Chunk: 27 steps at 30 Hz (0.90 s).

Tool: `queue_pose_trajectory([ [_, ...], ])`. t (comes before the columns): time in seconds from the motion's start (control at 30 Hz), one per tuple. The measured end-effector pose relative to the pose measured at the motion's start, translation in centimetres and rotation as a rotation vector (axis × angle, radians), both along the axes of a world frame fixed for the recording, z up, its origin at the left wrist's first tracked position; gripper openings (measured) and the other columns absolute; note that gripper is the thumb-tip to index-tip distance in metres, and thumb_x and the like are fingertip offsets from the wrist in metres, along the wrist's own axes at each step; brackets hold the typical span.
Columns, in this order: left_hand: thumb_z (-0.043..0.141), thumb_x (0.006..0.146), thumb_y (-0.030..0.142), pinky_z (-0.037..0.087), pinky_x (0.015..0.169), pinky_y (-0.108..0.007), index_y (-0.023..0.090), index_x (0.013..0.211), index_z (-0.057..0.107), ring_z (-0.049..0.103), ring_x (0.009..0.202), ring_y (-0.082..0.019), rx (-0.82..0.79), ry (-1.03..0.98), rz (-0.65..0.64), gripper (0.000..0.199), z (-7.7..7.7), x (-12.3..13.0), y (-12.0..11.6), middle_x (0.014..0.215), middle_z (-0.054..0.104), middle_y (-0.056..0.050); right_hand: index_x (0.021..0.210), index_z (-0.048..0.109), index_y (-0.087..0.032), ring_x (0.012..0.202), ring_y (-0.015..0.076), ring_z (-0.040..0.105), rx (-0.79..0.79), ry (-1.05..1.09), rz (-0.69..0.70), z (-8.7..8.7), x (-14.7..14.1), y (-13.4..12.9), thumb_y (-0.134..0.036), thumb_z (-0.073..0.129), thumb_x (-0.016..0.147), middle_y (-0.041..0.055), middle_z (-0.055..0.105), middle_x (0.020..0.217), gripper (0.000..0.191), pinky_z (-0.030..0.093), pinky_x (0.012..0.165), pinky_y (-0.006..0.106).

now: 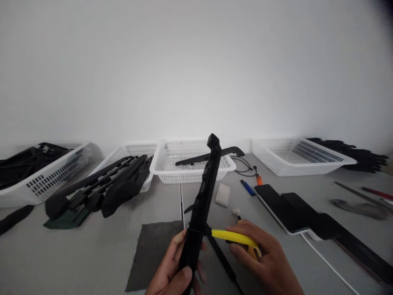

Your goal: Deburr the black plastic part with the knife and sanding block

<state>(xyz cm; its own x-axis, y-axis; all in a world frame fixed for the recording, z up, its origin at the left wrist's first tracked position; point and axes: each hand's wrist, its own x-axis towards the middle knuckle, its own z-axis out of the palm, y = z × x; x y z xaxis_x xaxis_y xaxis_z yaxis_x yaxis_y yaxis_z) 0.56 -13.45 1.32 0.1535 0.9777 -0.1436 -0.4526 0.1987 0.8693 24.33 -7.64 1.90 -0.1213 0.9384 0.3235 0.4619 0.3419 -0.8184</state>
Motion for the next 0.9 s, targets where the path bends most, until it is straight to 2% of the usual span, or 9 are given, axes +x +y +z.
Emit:
queue_pose_trajectory([
  [0.13,0.081,0.084,0.050,0.051,0.066,-0.028,0.033,0.152,0.051,0.064,0.073,-0.017,-0.069,0.061,0.029,0.076,-0.7,0.1,0.1,0.122,0.070,-0.011,0.101,0.085,-0.028,0.089,0.0268,0.077,-0.044,-0.062,0.072,-0.1,-0.2,0.1,-0.045,0.076,0.084,0.0060,0.082,0.097,0.025,0.062,0.083,0.033],
  [0.23,0.084,0.080,0.054,0.050,0.073,-0.028,0.029,0.147,0.056,0.064,0.075,-0.018,-0.067,0.100,0.101,0.078,-1.5,0.4,0.4,0.104,0.073,-0.008,0.102,0.085,-0.028,0.093,0.0278,0.077,-0.085,-0.093,0.085,-0.4,0.0,0.1,-0.047,0.075,0.085,0.0063,0.082,0.100,0.027,0.062,0.086,0.034],
  [0.3,0.085,0.078,0.054,0.049,0.070,-0.028,0.028,0.145,0.058,0.063,0.073,-0.017,-0.054,0.102,0.109,0.076,-1.8,0.5,0.6,0.098,0.073,-0.006,0.103,0.085,-0.028,0.095,0.0286,0.077,-0.095,-0.110,0.097,-0.6,0.2,0.2,-0.047,0.074,0.086,0.0064,0.082,0.100,0.028,0.062,0.088,0.035],
  [0.4,0.082,0.081,0.052,0.047,0.064,-0.029,0.027,0.142,0.058,0.063,0.070,-0.017,-0.035,0.112,0.104,0.071,-1.8,0.6,0.7,0.095,0.072,-0.005,0.102,0.085,-0.027,0.097,0.0292,0.077,-0.055,-0.110,0.035,-0.6,0.4,0.3,-0.048,0.074,0.086,0.0065,0.083,0.101,0.028,0.062,0.087,0.035],
  [0.53,0.080,0.082,0.047,0.047,0.063,-0.029,0.026,0.136,0.058,0.063,0.068,-0.017,-0.021,0.130,0.105,0.062,-1.7,0.6,0.9,0.094,0.071,-0.005,0.101,0.084,-0.024,0.092,0.0282,0.077,-0.032,-0.067,-0.095,-0.5,0.3,0.5,-0.051,0.072,0.086,0.0084,0.082,0.101,0.033,0.062,0.079,0.032],
  [0.7,0.076,0.082,0.036,0.044,0.058,-0.028,0.026,0.132,0.056,0.063,0.066,-0.016,-0.046,0.129,0.111,0.055,-2.3,0.8,1.2,0.091,0.070,-0.003,0.098,0.085,-0.026,0.095,0.0290,0.077,-0.070,-0.076,-0.003,-0.9,0.3,0.6,-0.047,0.075,0.084,0.0071,0.082,0.101,0.026,0.063,0.079,0.032],
  [0.9,0.076,0.083,0.036,0.047,0.061,-0.029,0.023,0.131,0.058,0.064,0.070,-0.017,-0.056,0.141,0.094,0.053,-2.6,0.8,1.2,0.094,0.072,-0.004,0.099,0.084,-0.024,0.088,0.0261,0.076,-0.065,-0.006,-0.127,-1.4,0.4,1.2,-0.052,0.073,0.085,0.0069,0.081,0.095,0.033,0.061,0.079,0.031],
])
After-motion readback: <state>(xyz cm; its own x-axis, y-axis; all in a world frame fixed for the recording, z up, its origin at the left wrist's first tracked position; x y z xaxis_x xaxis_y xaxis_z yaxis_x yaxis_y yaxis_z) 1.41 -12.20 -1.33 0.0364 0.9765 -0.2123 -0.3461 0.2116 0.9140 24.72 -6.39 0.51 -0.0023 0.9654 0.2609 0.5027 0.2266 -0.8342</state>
